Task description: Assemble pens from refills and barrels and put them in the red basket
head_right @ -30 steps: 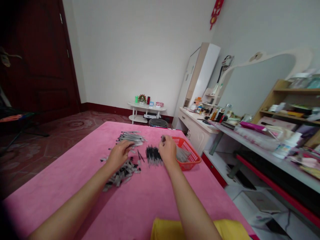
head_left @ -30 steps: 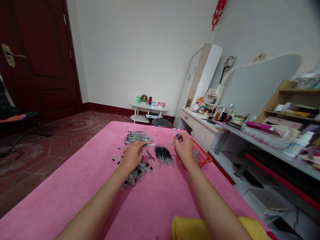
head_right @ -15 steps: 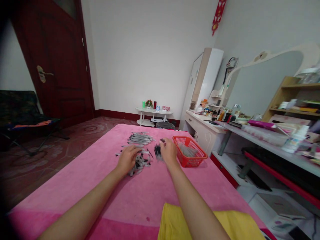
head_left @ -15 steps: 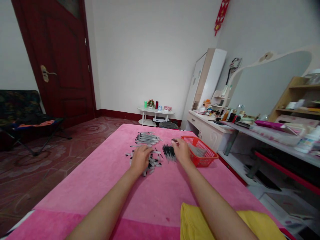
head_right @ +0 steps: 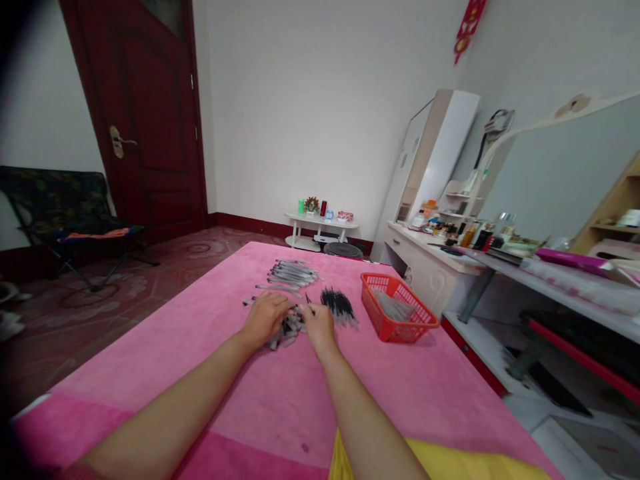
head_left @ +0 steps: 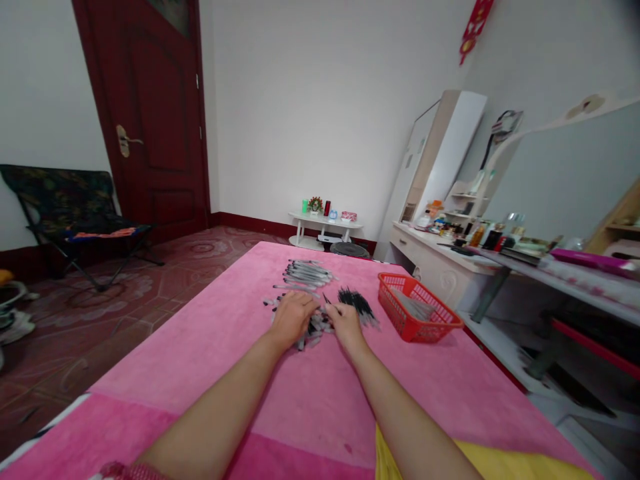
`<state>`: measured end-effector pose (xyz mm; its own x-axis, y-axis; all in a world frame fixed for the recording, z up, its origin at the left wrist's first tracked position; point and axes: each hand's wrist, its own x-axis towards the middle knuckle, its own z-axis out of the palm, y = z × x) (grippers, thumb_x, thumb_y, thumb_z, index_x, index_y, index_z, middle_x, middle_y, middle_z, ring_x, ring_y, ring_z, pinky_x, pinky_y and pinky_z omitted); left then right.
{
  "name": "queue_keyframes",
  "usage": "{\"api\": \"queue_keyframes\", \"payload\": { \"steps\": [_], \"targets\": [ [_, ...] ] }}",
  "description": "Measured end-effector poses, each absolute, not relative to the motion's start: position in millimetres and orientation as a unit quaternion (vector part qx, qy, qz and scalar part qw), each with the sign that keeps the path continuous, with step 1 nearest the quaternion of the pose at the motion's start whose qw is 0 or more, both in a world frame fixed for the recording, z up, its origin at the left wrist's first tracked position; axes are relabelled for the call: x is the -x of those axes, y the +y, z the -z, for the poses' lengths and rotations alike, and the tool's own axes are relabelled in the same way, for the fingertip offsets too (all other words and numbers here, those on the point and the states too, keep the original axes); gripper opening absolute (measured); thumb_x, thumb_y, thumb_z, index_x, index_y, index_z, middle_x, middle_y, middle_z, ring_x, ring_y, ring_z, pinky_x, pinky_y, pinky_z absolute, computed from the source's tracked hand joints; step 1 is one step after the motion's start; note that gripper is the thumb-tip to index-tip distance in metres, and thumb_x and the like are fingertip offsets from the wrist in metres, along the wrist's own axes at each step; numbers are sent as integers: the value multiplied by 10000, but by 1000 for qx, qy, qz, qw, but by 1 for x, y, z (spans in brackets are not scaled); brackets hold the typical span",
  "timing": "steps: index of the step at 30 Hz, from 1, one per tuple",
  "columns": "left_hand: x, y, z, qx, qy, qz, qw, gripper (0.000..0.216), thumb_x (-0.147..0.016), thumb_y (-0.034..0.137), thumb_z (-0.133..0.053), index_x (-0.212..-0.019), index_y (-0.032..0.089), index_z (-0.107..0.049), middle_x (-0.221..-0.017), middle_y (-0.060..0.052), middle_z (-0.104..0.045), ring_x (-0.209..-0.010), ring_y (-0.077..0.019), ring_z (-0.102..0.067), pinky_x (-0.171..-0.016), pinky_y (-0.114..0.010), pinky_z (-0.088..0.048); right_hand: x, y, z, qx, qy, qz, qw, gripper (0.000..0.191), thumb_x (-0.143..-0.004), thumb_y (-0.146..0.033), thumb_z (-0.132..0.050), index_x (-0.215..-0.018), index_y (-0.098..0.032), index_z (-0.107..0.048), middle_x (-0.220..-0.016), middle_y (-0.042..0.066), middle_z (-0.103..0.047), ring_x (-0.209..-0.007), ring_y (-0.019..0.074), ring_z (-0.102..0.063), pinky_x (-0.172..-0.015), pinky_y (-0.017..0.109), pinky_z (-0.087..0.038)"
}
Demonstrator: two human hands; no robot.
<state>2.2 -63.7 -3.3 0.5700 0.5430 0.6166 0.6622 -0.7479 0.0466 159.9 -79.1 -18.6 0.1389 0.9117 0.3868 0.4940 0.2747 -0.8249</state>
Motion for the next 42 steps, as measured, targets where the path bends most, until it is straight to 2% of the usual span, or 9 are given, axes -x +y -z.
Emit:
{"api": "queue_keyframes", "payload": {
  "steps": [5,9,14,18,21,30,35,39,42],
  "targets": [
    [21,-49,7,836,-454,304,52,250,-873,282,-399,-801,208,-626,-766,-56,-650,-772,-193,-583,-698,-296,-358,-172,-91,7,525,-651,-87,541,265,-802,-335,-483,-762,-168,-684,-755,38,-677,-724,182,-589,-678,252,-431],
    [52,-24,14,656,-582,479,-41,312,-899,343,-325,-798,199,-582,-709,-37,-623,-706,-173,-586,-660,-271,-391,-182,-91,7,538,-617,-45,573,274,-820,-319,-476,-839,-144,-686,-874,81,-695,-814,195,-607,-766,280,-442],
    [59,-1,18,390,-387,752,-364,112,-892,205,-344,-912,187,-452,-959,-71,-647,-787,-100,-626,-784,-269,-477,-166,-88,18,540,-681,-56,492,188,-778,-257,-553,-883,-175,-686,-888,62,-691,-823,194,-610,-757,288,-449],
    [45,0,21,261,-182,760,-567,89,-859,99,-450,-818,177,-444,-1087,-101,-642,-992,-142,-628,-931,-333,-451,-153,-88,22,521,-707,-41,476,205,-747,-244,-609,-935,-197,-679,-941,64,-680,-903,211,-598,-813,312,-442],
    [27,-6,25,257,-143,704,-647,91,-859,84,-476,-813,162,-472,-1147,-111,-626,-1081,-177,-598,-967,-344,-435,-151,-87,23,506,-685,-84,517,222,-777,-261,-583,-974,-190,-657,-943,61,-680,-863,194,-609,-793,297,-455],
    [-9,-29,23,345,-143,607,-701,192,-778,169,-647,-879,168,-484,-1116,-113,-649,-1146,-244,-557,-950,-394,-439,-155,-87,23,518,-634,-180,545,336,-861,-391,-448,-664,-164,-599,-571,-5,-576,-549,145,-528,-526,234,-378],
    [-9,-31,24,363,-176,611,-681,273,-727,239,-706,-869,181,-480,-1100,-97,-659,-1033,-238,-627,-824,-355,-508,-156,-84,27,534,-621,-172,547,270,-802,-342,-512,-635,-161,-624,-558,-2,-582,-551,148,-527,-531,234,-380],
    [-10,-32,24,382,-203,611,-663,331,-696,289,-730,-893,187,-484,-1072,-86,-666,-903,-222,-674,-671,-297,-548,-154,-82,26,535,-593,-196,569,135,-712,-268,-585,-725,-150,-650,-648,23,-646,-597,163,-576,-581,250,-429],
    [-11,-32,24,382,-204,616,-658,349,-683,295,-739,-879,184,-473,-1030,-77,-674,-877,-216,-680,-643,-278,-553,-154,-83,24,529,-592,-193,577,150,-696,-286,-617,-761,-152,-638,-704,31,-664,-634,168,-592,-608,253,-443]
  ]
}}
